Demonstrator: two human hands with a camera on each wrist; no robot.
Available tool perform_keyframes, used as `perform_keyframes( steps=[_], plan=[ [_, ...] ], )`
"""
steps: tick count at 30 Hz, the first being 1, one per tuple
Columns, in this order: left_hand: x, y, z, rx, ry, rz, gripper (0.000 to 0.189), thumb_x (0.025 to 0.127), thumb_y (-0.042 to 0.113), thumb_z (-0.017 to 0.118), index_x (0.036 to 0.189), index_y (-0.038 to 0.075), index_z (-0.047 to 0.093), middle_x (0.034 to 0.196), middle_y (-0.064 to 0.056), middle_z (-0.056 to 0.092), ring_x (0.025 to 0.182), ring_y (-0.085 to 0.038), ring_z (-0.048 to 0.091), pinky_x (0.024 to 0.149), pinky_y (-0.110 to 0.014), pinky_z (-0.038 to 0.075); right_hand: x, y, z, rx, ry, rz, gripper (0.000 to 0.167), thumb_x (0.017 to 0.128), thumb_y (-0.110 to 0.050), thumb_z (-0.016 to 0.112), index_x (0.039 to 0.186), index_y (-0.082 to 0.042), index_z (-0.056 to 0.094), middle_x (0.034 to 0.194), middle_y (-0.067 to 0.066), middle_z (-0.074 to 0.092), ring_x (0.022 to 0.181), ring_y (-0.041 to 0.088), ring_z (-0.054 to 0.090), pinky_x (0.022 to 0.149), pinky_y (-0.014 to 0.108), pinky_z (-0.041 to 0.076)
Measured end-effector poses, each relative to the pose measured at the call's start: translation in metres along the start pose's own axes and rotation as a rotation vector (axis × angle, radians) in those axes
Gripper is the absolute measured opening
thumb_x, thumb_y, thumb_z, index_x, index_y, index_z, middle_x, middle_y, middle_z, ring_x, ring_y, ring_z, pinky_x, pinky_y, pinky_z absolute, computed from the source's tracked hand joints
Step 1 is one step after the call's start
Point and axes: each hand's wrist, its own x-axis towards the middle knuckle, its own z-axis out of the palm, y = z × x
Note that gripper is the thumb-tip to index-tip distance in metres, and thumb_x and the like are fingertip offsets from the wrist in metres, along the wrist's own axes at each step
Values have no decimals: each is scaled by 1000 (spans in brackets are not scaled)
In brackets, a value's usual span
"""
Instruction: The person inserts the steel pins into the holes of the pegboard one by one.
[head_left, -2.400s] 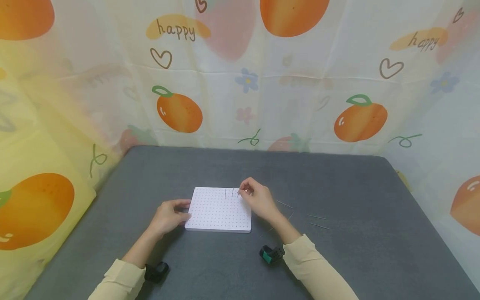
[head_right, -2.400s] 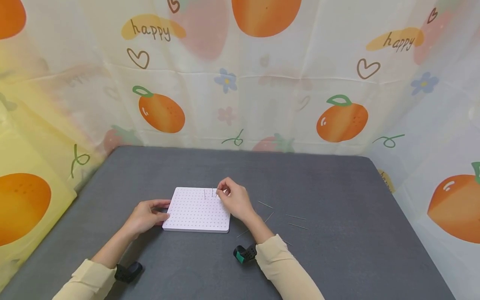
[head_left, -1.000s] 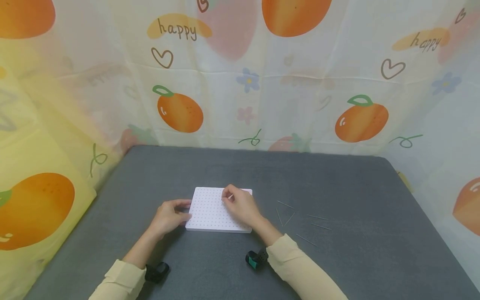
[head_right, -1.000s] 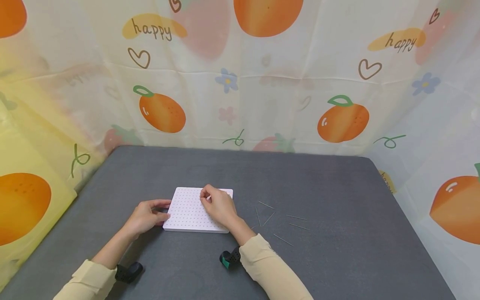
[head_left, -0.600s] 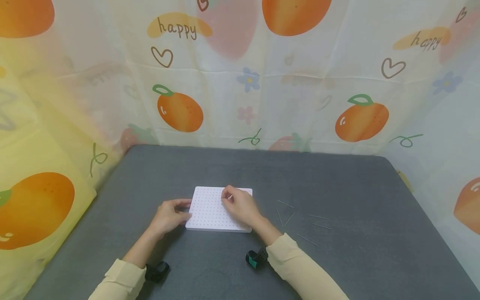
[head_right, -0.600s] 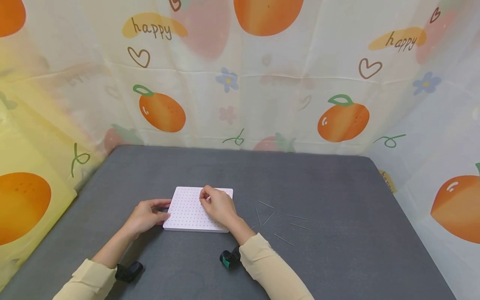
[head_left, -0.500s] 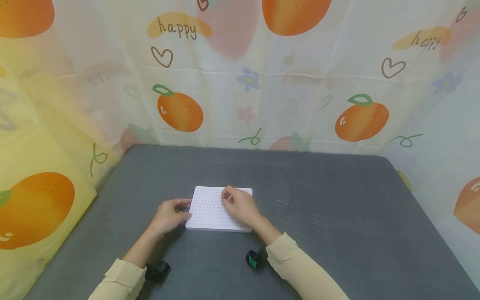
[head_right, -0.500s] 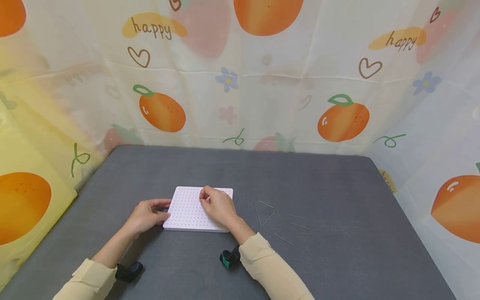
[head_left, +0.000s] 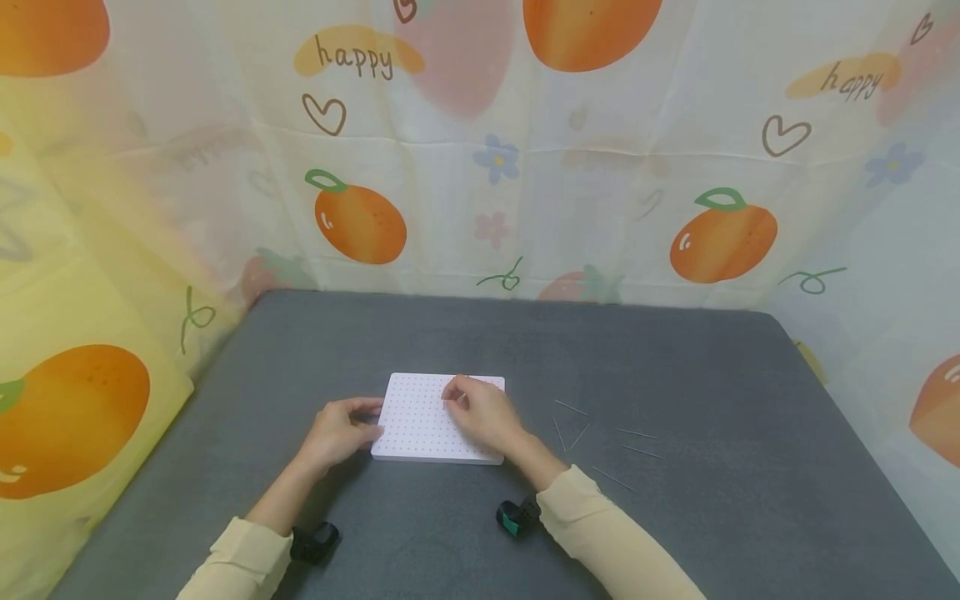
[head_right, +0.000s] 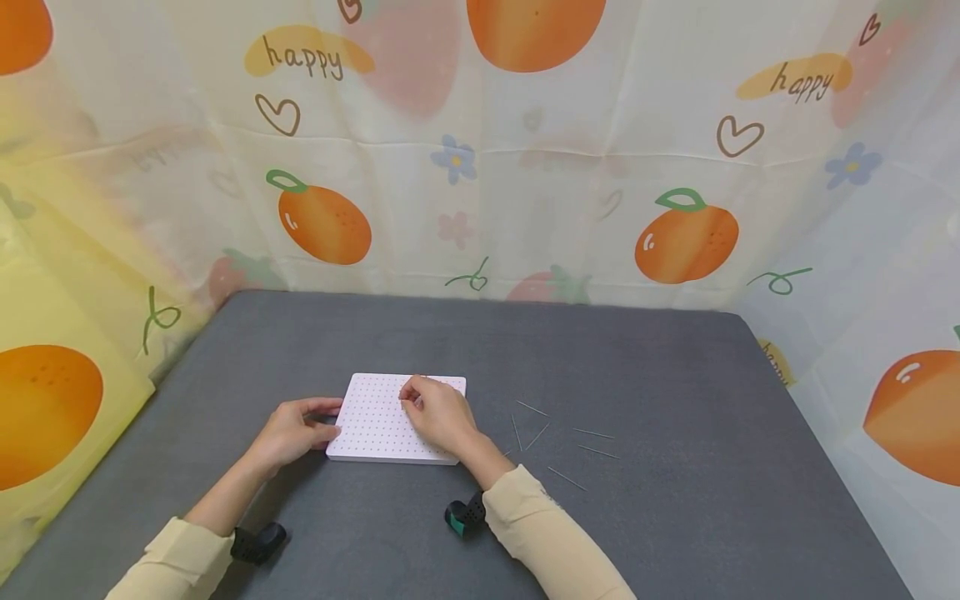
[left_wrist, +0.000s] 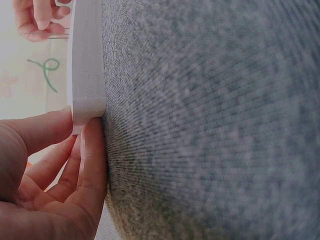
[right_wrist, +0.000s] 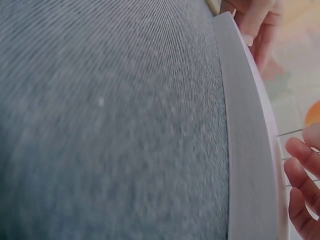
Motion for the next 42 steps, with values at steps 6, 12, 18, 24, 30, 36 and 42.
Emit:
perform_keyframes(
  steps=[6, 12, 18, 24, 30, 36, 42],
  plan=[
    [1, -1, 1, 17, 15, 5, 43, 80, 5, 66, 122, 1, 56, 115, -17, 61, 82, -17, 64, 67, -31, 53, -5, 5, -7, -11, -8, -3, 9, 85, -17, 59, 90, -20, 65, 86, -8, 66, 73, 6, 56, 66, 22, 44],
    [1, -1, 1, 18, 22, 11, 43, 79, 5, 66, 122, 0, 56, 114, -18, 61, 82, -18, 64, 66, -31, 54, -10, 12, -17, -23, 14, -23, 10, 84, -16, 58, 89, -20, 66, 86, -9, 66, 73, 5, 57, 65, 22, 45],
    [0, -1, 1, 26, 20, 4, 43, 80, 5, 66, 122, 1, 56, 115, -18, 61, 82, -17, 64, 67, -31, 53, -16, 20, -31, -10, 8, -16, 10, 83, -15, 60, 89, -20, 65, 83, -9, 64, 71, 4, 56, 62, 20, 44],
    [-1, -1, 1, 18, 21, 5, 44, 80, 5, 66, 122, 0, 56, 115, -18, 61, 82, -17, 64, 67, -32, 53, -19, 31, -47, -1, 1, -21, 9, 83, -13, 61, 89, -18, 65, 83, -8, 63, 71, 5, 55, 64, 22, 44],
    [-1, 0, 1, 25, 20, 10, 44, 80, 6, 66, 122, 0, 56, 116, -18, 61, 82, -17, 64, 67, -33, 53, -20, 44, -63, 38, 8, -51, 9, 84, -11, 62, 90, -17, 64, 85, -7, 63, 77, 7, 56, 69, 25, 46],
    [0, 0, 1, 15, 14, 3, 44, 80, 5, 66, 122, 0, 56, 116, -18, 61, 82, -16, 64, 67, -32, 53, -25, 65, -76, 57, 30, -62, 9, 86, -12, 62, 93, -16, 65, 88, -6, 63, 77, 7, 56, 69, 26, 48],
    [1, -1, 1, 27, 16, -3, 44, 79, 6, 67, 122, 1, 56, 116, -18, 61, 81, -16, 64, 66, -32, 53, -31, 88, -90, 79, 27, -16, 10, 87, -14, 60, 97, -13, 64, 90, -5, 64, 79, 8, 57, 70, 29, 49]
  ],
)
